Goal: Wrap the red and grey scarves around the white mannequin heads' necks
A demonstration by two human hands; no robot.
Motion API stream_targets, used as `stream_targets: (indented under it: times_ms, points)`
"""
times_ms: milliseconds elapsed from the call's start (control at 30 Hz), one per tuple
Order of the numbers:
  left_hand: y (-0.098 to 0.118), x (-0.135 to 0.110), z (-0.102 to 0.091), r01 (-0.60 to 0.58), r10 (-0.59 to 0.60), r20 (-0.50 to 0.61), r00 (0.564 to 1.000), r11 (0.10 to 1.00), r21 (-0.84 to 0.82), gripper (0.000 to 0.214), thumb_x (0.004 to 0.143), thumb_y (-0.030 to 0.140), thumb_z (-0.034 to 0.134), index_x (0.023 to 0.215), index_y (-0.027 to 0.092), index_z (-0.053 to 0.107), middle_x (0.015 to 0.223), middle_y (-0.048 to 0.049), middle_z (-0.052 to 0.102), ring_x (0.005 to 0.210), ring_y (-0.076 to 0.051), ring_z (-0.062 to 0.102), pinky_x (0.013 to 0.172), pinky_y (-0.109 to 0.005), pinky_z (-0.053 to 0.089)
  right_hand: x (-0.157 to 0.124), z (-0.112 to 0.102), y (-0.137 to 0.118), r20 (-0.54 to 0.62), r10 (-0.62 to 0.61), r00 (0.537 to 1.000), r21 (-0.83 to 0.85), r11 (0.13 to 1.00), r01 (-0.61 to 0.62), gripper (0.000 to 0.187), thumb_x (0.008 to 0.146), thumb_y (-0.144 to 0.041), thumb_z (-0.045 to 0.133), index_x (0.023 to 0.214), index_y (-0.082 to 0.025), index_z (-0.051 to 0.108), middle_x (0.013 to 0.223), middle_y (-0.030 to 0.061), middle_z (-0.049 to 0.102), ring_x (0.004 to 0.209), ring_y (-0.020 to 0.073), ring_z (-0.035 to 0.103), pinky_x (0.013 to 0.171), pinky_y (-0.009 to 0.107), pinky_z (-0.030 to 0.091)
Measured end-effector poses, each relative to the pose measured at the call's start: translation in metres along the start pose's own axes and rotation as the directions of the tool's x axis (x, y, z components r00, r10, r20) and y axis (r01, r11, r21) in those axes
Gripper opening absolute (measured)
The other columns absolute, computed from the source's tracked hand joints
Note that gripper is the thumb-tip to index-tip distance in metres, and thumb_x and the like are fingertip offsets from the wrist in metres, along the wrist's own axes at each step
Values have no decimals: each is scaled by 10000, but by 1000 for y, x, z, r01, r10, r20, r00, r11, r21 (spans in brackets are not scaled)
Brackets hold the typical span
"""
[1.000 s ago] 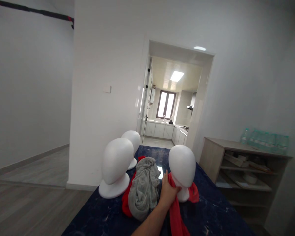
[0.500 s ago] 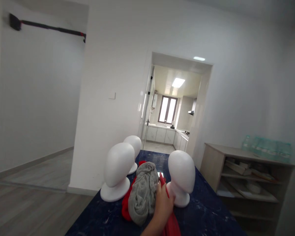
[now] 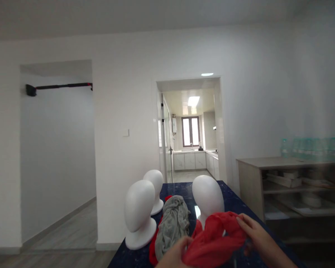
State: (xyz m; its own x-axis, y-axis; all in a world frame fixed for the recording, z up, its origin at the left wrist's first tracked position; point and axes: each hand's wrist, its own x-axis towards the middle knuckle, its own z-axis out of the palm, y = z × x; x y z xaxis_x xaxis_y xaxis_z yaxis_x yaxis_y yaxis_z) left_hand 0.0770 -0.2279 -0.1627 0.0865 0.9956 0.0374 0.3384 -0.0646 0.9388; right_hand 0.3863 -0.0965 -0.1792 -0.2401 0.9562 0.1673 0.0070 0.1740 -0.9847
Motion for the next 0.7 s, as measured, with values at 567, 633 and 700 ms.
stream_targets:
  times_ms: [567,633,700]
  points:
    - [156,185,-145,55,192,-498,845,897,438,310,845,214,633,1149,160,659,898,-55,761,805,-196,696,764,-293,541,60,-22,99,-267,-355,896,-815,580,-13,179,1044,-303,372,933,-262,507,940,29,721,787,211,673,650,313,293]
    - [153,192,-151,55,239,-519,821,871,488,379,890,264,595,1254,158,619,988,-76,766,785,-189,693,740,-290,534,60,-21,96,-247,-339,908,-819,574,-8,164,1046,-287,385,948,-256,512,935,33,724,801,212,678,653,311,290]
    - [138,193,-148,80,243,-521,818,849,523,414,901,287,589,1291,150,601,998,-94,772,773,-202,705,732,-305,538,60,-21,94,-233,-318,919,-822,570,-11,160,1050,-280,392,961,-249,521,922,38,727,797,213,682,650,313,283]
